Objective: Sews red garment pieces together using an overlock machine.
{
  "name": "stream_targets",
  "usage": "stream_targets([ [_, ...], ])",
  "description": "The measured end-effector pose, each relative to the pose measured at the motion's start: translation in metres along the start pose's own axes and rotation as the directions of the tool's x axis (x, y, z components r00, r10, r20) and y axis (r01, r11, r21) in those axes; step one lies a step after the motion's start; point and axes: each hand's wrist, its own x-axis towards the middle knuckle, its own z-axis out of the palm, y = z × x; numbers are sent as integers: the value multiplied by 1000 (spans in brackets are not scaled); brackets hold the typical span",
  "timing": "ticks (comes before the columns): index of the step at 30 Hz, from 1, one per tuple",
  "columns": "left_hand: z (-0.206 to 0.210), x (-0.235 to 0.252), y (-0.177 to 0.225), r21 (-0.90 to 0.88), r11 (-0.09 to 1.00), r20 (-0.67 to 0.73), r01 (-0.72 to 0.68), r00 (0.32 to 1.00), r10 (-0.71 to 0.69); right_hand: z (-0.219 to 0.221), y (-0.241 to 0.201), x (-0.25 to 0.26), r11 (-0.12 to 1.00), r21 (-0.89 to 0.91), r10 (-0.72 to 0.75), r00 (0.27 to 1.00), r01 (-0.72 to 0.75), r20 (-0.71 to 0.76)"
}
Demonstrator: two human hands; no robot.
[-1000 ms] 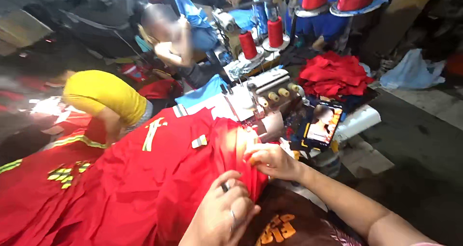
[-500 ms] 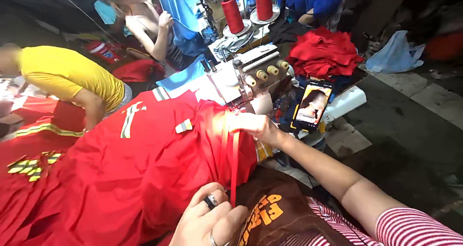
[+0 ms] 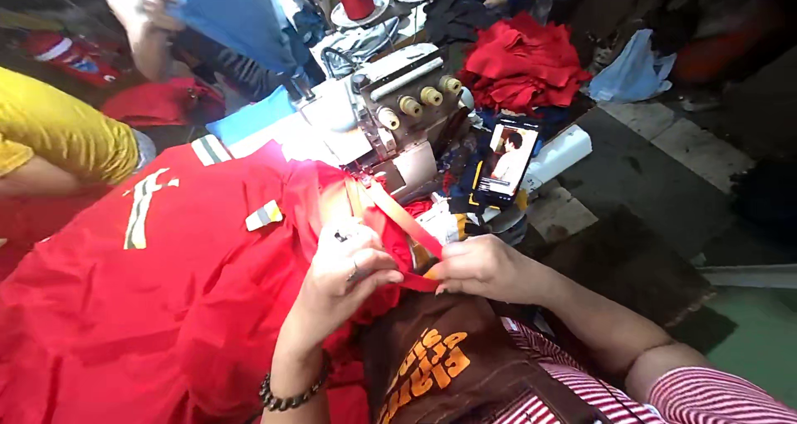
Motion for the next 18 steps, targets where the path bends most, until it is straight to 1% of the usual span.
stream_targets([
  [2, 1, 7, 9, -8, 999, 11, -39, 999, 39, 3, -7, 4, 989, 125, -79, 997, 79, -7],
  [3, 1, 8, 10, -6, 1000, -19, -21, 1000, 21, 2, -13, 6, 971, 204, -122, 992, 122, -12],
  [4, 1, 7, 8, 44, 999, -87, 23, 996, -19, 0, -20, 9, 949, 272, -161, 987, 161, -22],
  [5, 3, 6, 1, 144, 986, -166, 79, 985, -54, -3, -26, 12, 929, 315, -194, 980, 196, -38],
  [6, 5, 2, -9, 299, 948, -209, 113, 977, -51, -6, -31, 14, 920, 325, -214, 976, 219, -51],
  [7, 7, -3, -22, 478, 871, -190, 110, 982, -19, -9, -34, 17, 921, 313, -228, 972, 232, -50],
  [8, 9, -10, -31, 652, 753, -95, 86, 995, -32, -11, -35, 20, 928, 285, -241, 970, 241, -36],
  [9, 10, -17, -34, 752, 657, 13, 52, 995, -95, -12, -35, 23, 936, 253, -250, 968, 244, -10],
  [10, 11, -25, -31, 802, 597, 94, 21, 983, -160, -13, -34, 26, 946, 217, -252, 967, 240, 27],
  [11, 11, -29, -22, 829, 559, 147, -7, 967, -206, -12, -33, 31, 956, 181, -247, 967, 232, 66],
  [12, 9, -30, -5, 826, 563, 205, -25, 944, -258, -10, -31, 37, 963, 159, -235, 967, 219, 94],
  [14, 5, -25, 44, 763, 646, 307, -31, 896, -320, -3, -23, 53, 971, 155, -200, 973, 181, 117],
  [16, 6, -17, 97, 666, 744, 413, -50, 856, -311, 9, -12, 73, 974, 169, -174, 974, 148, 147],
  [17, 6, -12, 118, 638, 766, 459, -74, 836, -301, 15, -8, 83, 979, 161, -154, 969, 123, 196],
  [18, 4, -7, 132, 647, 756, 477, -99, 826, -300, 19, -5, 91, 985, 155, -122, 957, 83, 264],
])
